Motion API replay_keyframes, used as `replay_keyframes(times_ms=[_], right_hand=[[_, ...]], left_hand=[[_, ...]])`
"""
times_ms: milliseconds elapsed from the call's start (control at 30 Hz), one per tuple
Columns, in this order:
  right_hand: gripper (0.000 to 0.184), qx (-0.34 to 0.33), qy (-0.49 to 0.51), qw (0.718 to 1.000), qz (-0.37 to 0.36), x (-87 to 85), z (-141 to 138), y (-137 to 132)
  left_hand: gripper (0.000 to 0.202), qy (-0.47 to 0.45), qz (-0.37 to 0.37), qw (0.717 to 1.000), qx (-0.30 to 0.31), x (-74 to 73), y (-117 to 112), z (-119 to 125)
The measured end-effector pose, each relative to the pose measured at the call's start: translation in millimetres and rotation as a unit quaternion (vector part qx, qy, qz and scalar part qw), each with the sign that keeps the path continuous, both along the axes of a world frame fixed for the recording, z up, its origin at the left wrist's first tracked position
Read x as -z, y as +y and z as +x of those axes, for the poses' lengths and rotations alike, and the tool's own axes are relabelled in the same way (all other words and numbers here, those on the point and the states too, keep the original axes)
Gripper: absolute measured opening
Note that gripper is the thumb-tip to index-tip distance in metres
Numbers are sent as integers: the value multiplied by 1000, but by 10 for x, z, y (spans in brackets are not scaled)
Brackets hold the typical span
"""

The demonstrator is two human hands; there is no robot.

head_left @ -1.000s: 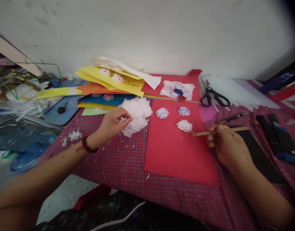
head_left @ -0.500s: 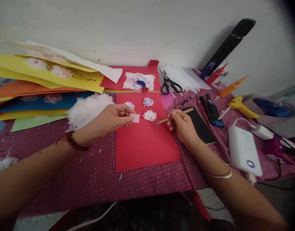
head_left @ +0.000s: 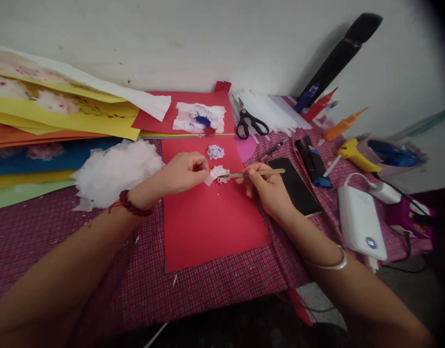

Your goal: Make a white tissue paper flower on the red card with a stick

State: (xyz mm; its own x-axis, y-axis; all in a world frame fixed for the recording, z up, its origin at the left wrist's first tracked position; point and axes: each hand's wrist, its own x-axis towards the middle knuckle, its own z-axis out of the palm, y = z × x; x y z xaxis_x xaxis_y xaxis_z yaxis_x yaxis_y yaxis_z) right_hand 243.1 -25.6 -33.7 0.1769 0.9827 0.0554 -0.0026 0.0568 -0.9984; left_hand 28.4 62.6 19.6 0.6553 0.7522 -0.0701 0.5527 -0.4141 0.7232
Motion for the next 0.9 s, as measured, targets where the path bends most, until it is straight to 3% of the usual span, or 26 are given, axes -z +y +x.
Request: replay_keyframes(times_ms=[100,167,400,567,900], right_hand=[[27,6,5,1000,0,2,-4,1],[28,8,6,1000,-2,-5,-7,2],[29,15,4,1000,-11,-14,3,-2],[26,37,-4,998,48,-36,1,-63],[22,-67,-146,983,90,-3,-82,-127]], left_hand=[[14,76,-45,992,92,10,0,-10],[14,86,-44,988,121,55,-16,14],[6,16,63,998,-16,345,-75,131],[5,-1,71,997,-37,441,-65,151],[5,-23,55,996,-63,452,-62,178]])
